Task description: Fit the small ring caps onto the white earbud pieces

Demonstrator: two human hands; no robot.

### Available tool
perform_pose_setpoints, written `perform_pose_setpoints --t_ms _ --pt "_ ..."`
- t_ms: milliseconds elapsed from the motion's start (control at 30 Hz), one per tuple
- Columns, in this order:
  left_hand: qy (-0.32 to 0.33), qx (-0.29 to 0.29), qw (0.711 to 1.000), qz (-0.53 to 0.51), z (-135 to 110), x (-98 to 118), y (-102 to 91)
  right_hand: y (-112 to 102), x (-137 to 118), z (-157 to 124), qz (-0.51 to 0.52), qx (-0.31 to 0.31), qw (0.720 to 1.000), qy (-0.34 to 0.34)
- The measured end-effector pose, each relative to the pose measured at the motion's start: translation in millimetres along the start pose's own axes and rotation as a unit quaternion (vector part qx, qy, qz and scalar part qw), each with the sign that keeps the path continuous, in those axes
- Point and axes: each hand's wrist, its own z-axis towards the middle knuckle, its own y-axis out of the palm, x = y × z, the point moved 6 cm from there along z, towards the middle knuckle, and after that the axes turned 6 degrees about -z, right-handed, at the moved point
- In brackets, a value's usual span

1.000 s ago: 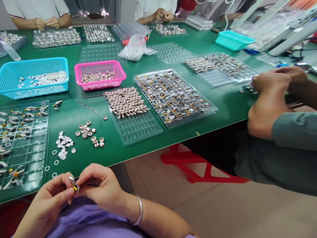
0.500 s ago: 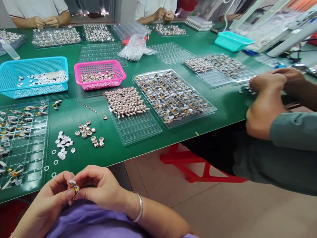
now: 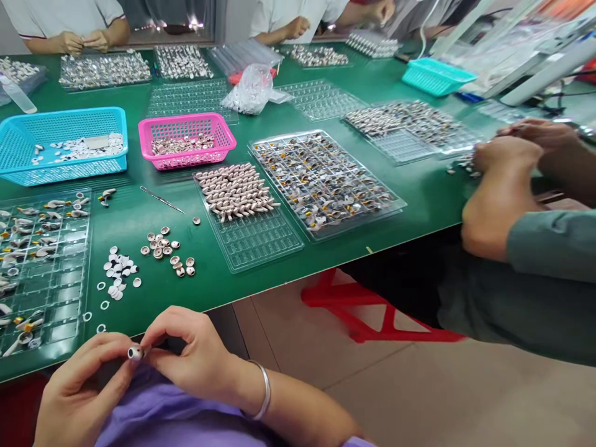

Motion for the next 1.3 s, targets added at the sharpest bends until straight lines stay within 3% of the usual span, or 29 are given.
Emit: perform_pose_setpoints --t_ms 167,267,367,433,533,600,700,967,1067,1200,1300 --pt "0.036 0.017 0.999 0.036 -6.9 -2.5 2.7 -0.8 -6.9 -1.9 -0.087 0.039 0.995 -0.040" --pt "-0.011 0.026 0.999 -0.036 -6.2 -10.4 3.0 2.1 -10.9 -5.7 -0.115 0.046 0.990 -0.069" --pt "-0.098 0.032 0.987 -0.125 -5.8 -23.1 1.5 2.8 -14.9 -7.9 -0.115 0.030 0.990 -0.079" --pt "-0.173 0.016 0.966 -0.190 -8.0 -33.7 3.9 1.6 -19.1 -7.5 -0.107 0.005 0.990 -0.089" --pt "-0.277 -0.020 0.913 -0.299 -13.6 -45.9 13.2 -2.6 -25.3 -4.7 -0.129 -0.025 0.986 -0.107" --pt "-0.311 -0.032 0.884 -0.349 -14.7 -48.7 18.8 -4.2 -27.5 -2.3 -0.154 -0.039 0.980 -0.122" --pt "-0.317 -0.047 0.865 -0.385 -12.4 -47.6 23.8 -2.4 -28.6 0.1 -0.163 -0.064 0.973 -0.151" --pt "-0.330 0.008 0.910 -0.251 -16.2 -48.0 7.2 -0.2 -25.9 0.7 -0.190 -0.068 0.963 -0.180" --pt "-0.326 0.003 0.908 -0.262 -12.9 -43.3 7.9 0.3 -25.8 0.2 -0.202 -0.073 0.958 -0.189" --pt "-0.370 -0.038 0.863 -0.343 -9.9 -40.4 18.2 -2.1 -23.5 2.2 -0.164 -0.080 0.969 -0.169" --pt "-0.412 -0.030 0.822 -0.391 -10.5 -36.1 22.7 -5.1 -21.0 5.4 -0.119 -0.093 0.979 -0.139"
